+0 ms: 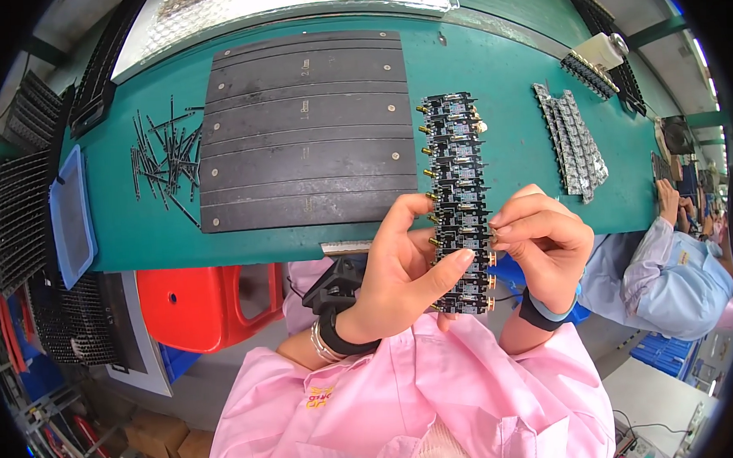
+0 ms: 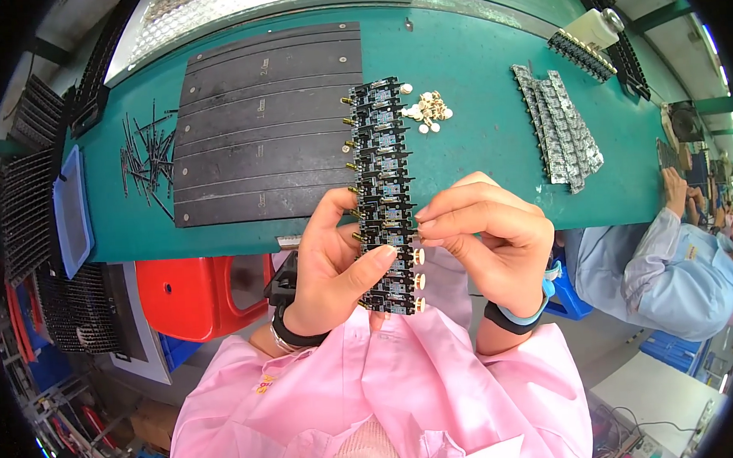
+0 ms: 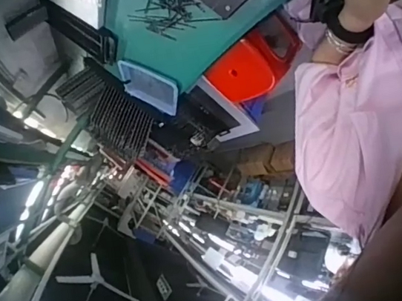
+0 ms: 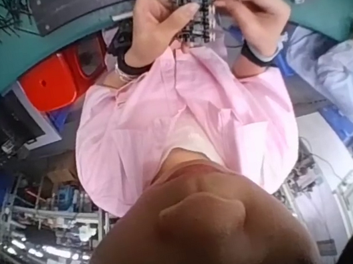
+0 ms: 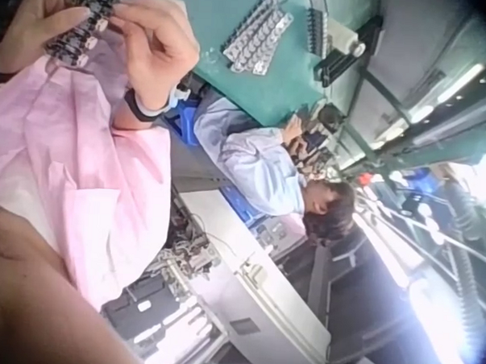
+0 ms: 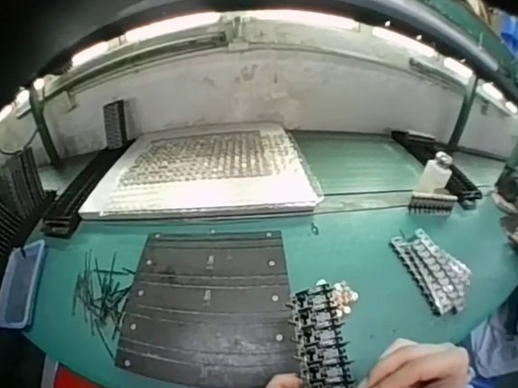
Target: The person picks up a circuit board and inserts small white components into it by hand one at a time. After filling the board, the person sets it aside on the table and picks up another circuit board to repeat the process.
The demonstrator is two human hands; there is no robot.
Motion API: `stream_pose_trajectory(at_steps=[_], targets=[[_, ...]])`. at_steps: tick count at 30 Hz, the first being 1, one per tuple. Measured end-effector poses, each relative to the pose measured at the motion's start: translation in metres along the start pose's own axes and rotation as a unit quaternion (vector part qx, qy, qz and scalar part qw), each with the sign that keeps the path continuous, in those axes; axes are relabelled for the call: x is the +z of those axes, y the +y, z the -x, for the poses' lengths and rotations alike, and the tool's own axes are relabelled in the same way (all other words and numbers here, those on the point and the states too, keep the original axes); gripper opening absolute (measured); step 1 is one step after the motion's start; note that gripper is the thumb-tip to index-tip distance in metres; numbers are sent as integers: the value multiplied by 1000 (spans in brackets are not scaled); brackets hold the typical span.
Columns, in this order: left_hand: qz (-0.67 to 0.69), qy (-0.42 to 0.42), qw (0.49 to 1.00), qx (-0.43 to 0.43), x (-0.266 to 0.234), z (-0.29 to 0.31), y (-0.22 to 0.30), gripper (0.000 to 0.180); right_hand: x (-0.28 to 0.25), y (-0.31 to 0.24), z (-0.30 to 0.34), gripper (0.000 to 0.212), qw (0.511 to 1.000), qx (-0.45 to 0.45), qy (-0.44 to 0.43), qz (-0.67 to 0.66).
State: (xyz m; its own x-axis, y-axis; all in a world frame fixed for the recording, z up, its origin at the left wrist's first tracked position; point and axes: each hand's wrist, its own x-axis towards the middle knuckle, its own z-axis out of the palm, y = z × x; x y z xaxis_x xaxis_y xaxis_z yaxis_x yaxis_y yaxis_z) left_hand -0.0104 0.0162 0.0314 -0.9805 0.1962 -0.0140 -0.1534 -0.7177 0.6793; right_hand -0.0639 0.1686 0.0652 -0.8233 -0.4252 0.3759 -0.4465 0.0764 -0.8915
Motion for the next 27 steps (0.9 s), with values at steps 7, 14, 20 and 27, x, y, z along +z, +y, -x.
stream_pose_trajectory(at_steps=[7, 14, 20, 27], targets=[[13, -9, 999, -29, 1, 1, 6, 36, 2, 5, 3, 11, 995, 23, 20, -92], [-2, 17, 1000, -6, 3, 0, 1, 35, 1, 6, 4, 10, 996, 17, 8, -85], [4, -2, 1000, -9, 1, 0, 3, 36, 0, 3, 3, 12, 997, 16, 14, -72], [-11, -2, 1000, 2, -1, 0, -3, 36, 0, 2, 2, 12, 1000, -11, 9, -16]])
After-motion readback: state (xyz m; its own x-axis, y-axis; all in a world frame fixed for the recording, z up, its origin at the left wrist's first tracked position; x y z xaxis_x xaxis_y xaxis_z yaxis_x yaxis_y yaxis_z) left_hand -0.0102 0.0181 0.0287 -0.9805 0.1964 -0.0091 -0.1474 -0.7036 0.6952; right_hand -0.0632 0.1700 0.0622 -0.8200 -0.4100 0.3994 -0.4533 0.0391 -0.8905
